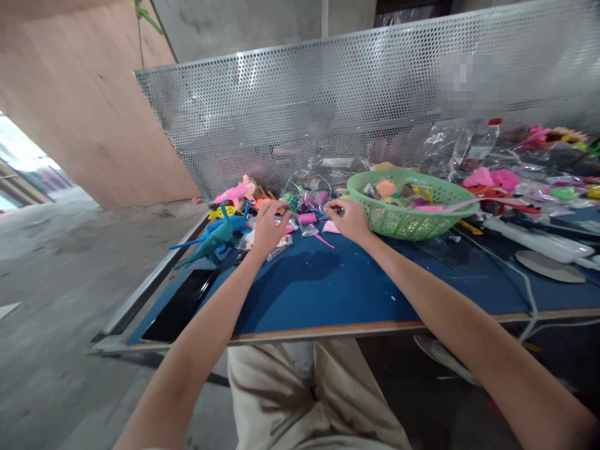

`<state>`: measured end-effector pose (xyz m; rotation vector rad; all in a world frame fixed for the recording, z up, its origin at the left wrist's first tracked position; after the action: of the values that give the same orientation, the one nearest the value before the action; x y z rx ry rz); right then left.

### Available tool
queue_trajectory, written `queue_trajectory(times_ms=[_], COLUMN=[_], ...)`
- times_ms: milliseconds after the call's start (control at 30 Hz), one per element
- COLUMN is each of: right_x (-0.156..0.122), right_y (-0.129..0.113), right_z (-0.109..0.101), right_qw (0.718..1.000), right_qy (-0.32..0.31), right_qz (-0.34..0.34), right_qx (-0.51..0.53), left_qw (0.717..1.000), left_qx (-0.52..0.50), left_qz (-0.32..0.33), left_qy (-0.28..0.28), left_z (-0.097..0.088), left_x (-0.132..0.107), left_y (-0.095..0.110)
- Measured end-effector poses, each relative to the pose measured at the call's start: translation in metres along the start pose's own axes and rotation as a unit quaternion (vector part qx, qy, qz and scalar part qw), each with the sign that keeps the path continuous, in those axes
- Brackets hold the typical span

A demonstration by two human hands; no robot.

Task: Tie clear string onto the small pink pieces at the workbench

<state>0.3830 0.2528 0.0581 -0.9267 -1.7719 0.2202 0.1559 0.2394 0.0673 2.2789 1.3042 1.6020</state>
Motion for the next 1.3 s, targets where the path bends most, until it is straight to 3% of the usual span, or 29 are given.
queue_trajectory(times_ms=[100, 167, 300, 467, 700, 967, 1133, 1300], right_x=[-0.005, -0.009, -0.015, -0.019, -0.021, -0.019, -0.018, -0.017], right_y=[0.006, 0.008, 0.008, -0.004, -0.01, -0.016, -0.021, -0.023], right_z=[0.011, 0.021, 0.034, 0.041, 0.048, 0.045, 0.043, 0.042], right_qw=[0.985, 0.965, 0.945, 0.924, 0.912, 0.923, 0.921, 0.925], right_qy=[0.028, 0.032, 0.028, 0.008, -0.039, -0.057, -0.056, -0.047], right_qz=[0.095, 0.134, 0.187, 0.222, 0.233, 0.199, 0.19, 0.182], right_qx=[0.144, 0.222, 0.266, 0.312, 0.335, 0.326, 0.335, 0.33], left_qw=[0.997, 0.996, 0.995, 0.99, 0.983, 0.986, 0.991, 0.991], left_qx=[0.012, 0.033, 0.035, 0.008, -0.003, 0.051, 0.039, 0.012], left_qz=[0.045, 0.047, 0.042, 0.055, 0.079, 0.122, 0.102, 0.075], left_qy=[-0.061, -0.073, -0.08, -0.13, -0.165, -0.105, -0.082, -0.106], left_z=[0.013, 0.018, 0.021, 0.021, 0.02, 0.02, 0.017, 0.018], left_x=[-0.006, -0.008, -0.007, -0.007, -0.008, -0.008, -0.007, -0.007], left_y=[0.021, 0.028, 0.033, 0.033, 0.029, 0.035, 0.038, 0.039])
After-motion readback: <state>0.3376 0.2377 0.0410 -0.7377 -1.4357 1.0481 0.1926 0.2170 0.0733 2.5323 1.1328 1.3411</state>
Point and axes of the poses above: each hand's wrist, its own x-axis towards the middle knuckle, its own z-axis out of the palm, y = z × x, the point moved 8 cm from there along x, towards the middle knuckle, and after that the axes turned 6 degrees about -z, right-handed, at the moved point
